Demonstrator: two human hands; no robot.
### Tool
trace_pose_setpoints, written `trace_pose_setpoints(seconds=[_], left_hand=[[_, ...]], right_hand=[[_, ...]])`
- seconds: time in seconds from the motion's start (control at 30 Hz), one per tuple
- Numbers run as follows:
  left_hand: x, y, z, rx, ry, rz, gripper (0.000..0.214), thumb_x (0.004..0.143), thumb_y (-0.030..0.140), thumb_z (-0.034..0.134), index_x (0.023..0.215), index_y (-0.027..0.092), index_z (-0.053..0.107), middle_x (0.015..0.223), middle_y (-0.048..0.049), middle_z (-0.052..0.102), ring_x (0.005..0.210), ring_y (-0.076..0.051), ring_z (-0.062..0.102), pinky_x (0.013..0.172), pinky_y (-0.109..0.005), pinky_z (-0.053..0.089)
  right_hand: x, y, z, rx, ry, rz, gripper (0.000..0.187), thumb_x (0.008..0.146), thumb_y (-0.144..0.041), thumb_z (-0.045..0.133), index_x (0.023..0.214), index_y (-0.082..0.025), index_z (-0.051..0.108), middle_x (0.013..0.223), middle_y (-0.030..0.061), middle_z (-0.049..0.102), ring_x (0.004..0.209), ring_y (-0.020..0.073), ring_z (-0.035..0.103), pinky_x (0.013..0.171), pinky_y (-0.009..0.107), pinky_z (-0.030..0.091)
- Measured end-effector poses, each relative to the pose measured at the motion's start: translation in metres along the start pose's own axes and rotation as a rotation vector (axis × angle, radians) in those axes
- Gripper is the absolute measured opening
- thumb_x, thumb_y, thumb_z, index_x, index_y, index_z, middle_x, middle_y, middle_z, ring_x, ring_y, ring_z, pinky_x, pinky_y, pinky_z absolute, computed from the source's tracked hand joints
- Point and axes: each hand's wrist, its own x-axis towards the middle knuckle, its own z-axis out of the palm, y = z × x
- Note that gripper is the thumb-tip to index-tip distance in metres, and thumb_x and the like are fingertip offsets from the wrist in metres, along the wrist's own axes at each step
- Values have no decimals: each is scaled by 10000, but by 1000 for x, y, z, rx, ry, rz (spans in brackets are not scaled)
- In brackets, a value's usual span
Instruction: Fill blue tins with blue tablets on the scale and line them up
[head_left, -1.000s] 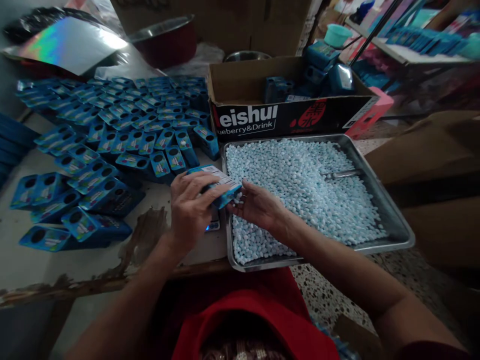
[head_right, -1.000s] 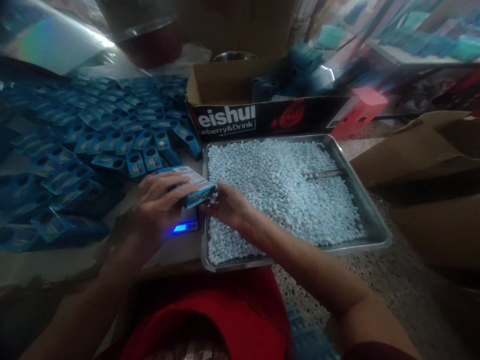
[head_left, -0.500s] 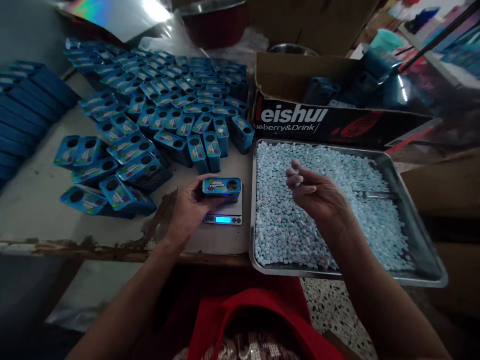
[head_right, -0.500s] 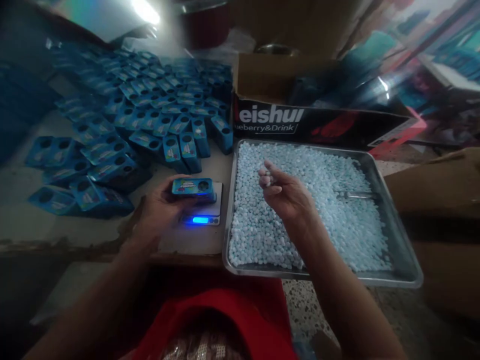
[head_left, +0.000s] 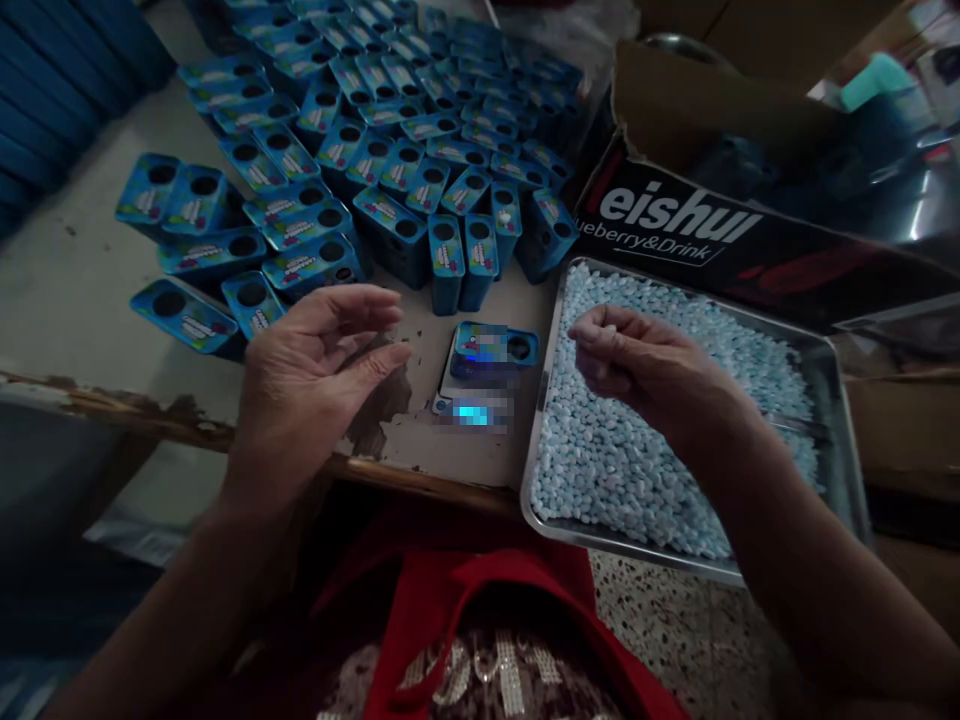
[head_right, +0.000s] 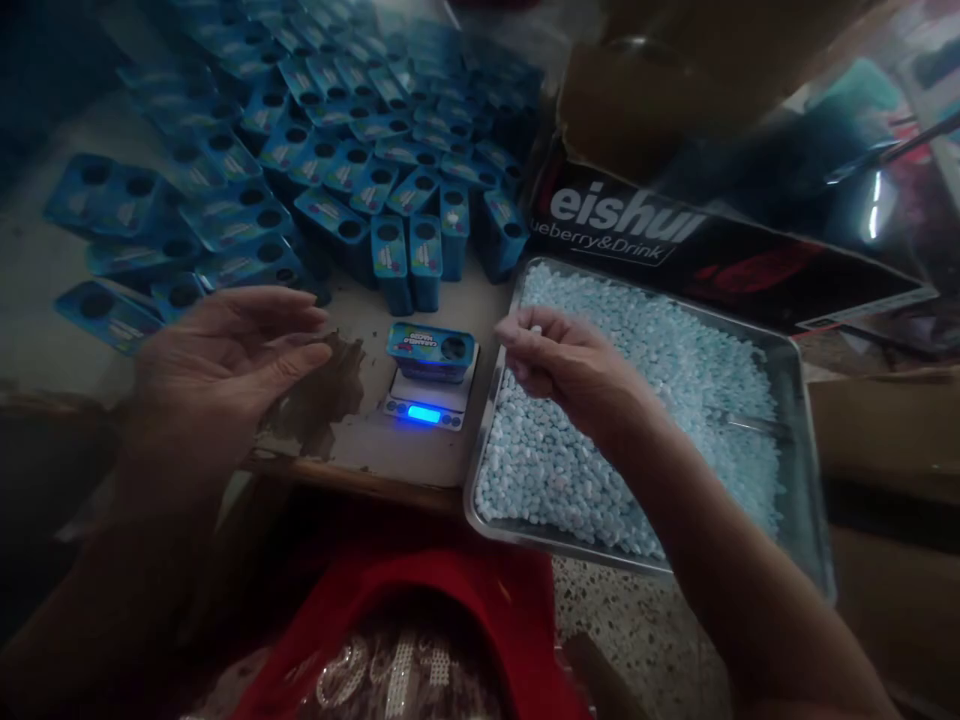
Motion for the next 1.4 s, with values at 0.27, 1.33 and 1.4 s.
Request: trace_pose_setpoints(seconds=[0.27, 1.33, 1.4], left_hand=[[-9, 13, -5, 132, 36, 97, 356, 877, 134, 853, 1214, 190, 752, 1154, -23, 778, 1090, -160, 744, 1022, -281, 605], [19, -2, 78, 335, -426, 599, 273, 992, 143, 639, 1225, 246, 740, 1231, -55, 769, 1198, -247, 702, 1171, -458, 487], [16, 18, 87, 428, -386, 896, 279, 1034, 147, 614, 1244, 283, 738, 1273, -37, 762, 1279, -249, 670, 1266, -519, 382]], right_hand=[[15, -20, 15, -138, -38, -42, 162, 928, -332, 802, 1006, -205, 738, 807, -1, 611, 659, 121, 535, 589, 249, 464], [-25, 36, -34, -140, 313, -141, 305, 1001, -477, 716, 1212, -264, 774, 1225, 86, 760, 1134, 258, 698, 1046, 457, 547], [-19, 51, -20, 360, 260, 22, 313, 1087, -444, 569, 1115, -193, 754, 1014, 71, 771, 911, 194, 718, 883, 353, 605]])
